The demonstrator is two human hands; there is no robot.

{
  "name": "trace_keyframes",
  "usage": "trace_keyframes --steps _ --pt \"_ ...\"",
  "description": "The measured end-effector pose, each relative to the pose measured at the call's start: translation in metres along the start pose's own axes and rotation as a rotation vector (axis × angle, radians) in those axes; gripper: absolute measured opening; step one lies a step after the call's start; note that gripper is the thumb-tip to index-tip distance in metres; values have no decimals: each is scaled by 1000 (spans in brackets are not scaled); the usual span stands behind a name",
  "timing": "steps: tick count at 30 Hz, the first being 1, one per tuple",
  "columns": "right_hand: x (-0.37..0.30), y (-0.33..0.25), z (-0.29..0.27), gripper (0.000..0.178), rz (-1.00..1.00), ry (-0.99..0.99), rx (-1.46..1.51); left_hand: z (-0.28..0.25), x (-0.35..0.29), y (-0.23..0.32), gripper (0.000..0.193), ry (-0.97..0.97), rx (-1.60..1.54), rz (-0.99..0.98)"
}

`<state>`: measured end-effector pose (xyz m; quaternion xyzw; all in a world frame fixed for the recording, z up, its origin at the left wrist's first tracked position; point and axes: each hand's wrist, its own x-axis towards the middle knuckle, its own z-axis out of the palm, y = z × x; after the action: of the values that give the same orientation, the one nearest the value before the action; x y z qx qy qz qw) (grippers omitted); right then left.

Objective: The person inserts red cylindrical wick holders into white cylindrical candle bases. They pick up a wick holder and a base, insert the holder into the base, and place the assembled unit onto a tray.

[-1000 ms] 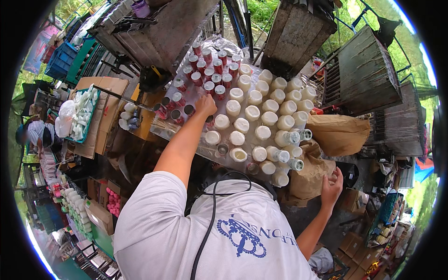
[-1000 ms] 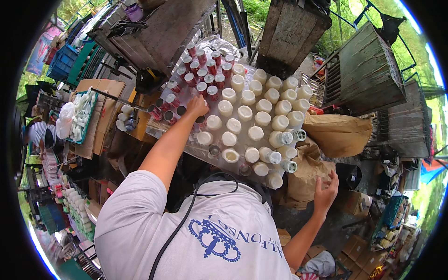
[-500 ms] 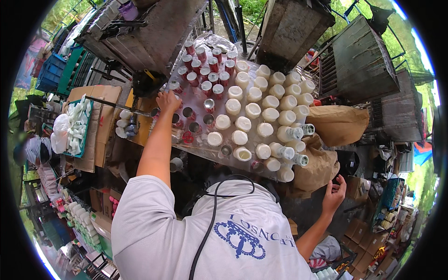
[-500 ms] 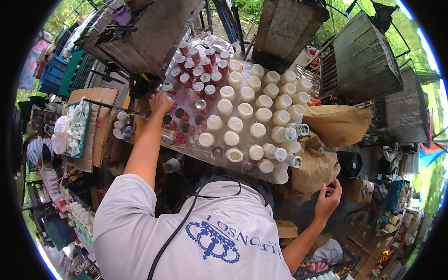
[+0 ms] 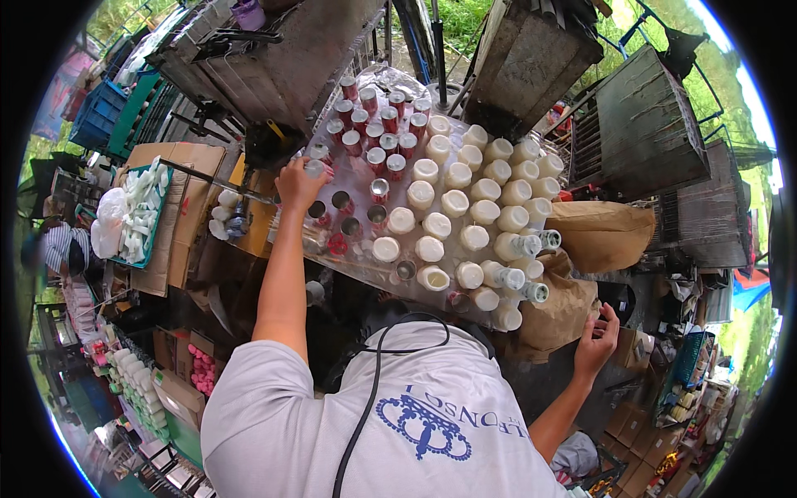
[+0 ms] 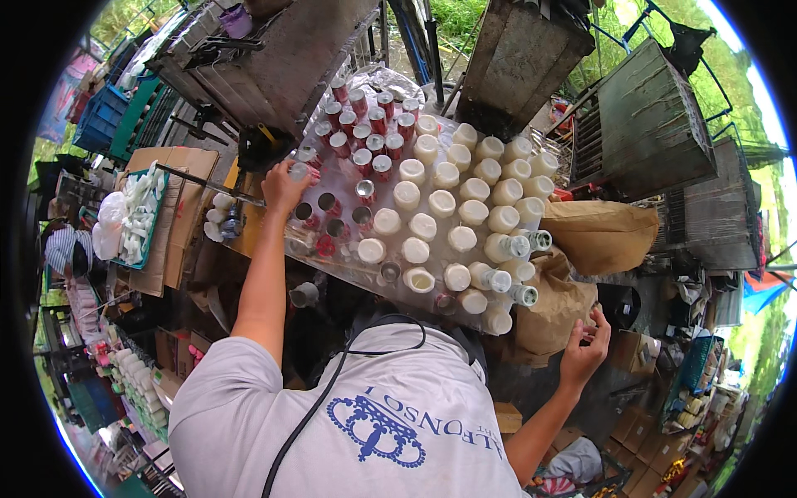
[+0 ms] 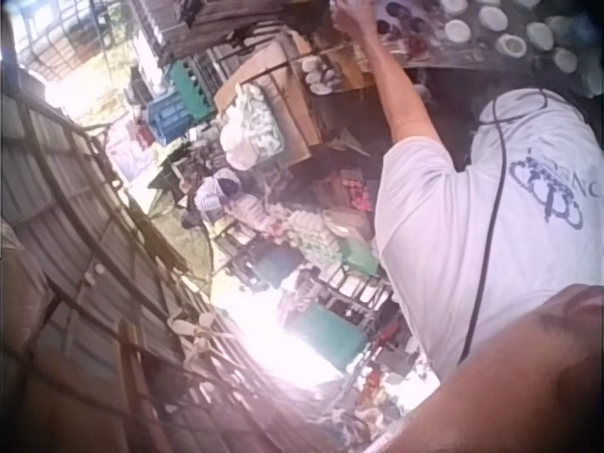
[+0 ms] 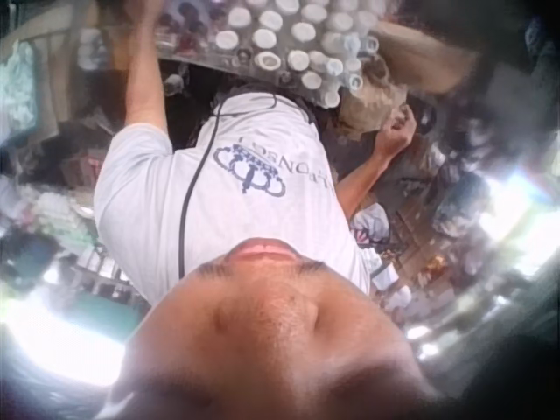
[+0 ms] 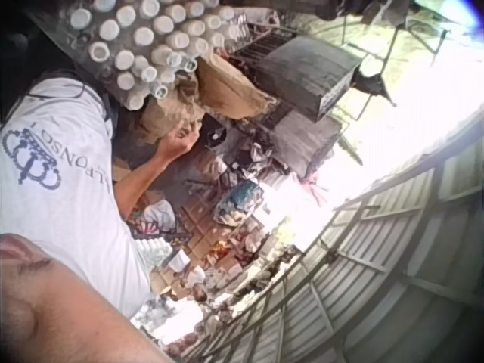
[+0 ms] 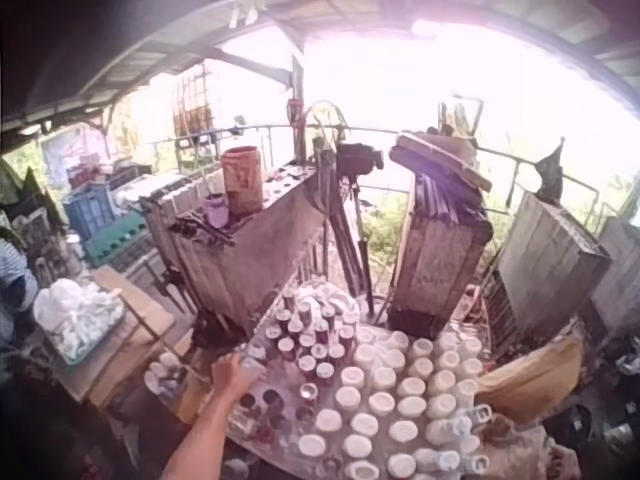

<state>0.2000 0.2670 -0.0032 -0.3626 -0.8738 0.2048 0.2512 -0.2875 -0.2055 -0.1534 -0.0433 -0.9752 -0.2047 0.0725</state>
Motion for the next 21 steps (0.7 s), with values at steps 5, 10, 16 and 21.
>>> trace_keyframes --steps 5,10,16,21 --pt "25 -33 23 34 -131 -53 142 2 -37 30 40 112 -1334 -152" --pt "28 -126 63 38 -253 -381 395 -1 -89 112 34 -295 -2297 -506" --pt "23 -190 92 37 -383 -564 547 -12 -169 193 32 -570 -1619 -26" --pt "24 -181 121 21 -400 -482 618 -47 -206 241 45 -394 -1053 350"
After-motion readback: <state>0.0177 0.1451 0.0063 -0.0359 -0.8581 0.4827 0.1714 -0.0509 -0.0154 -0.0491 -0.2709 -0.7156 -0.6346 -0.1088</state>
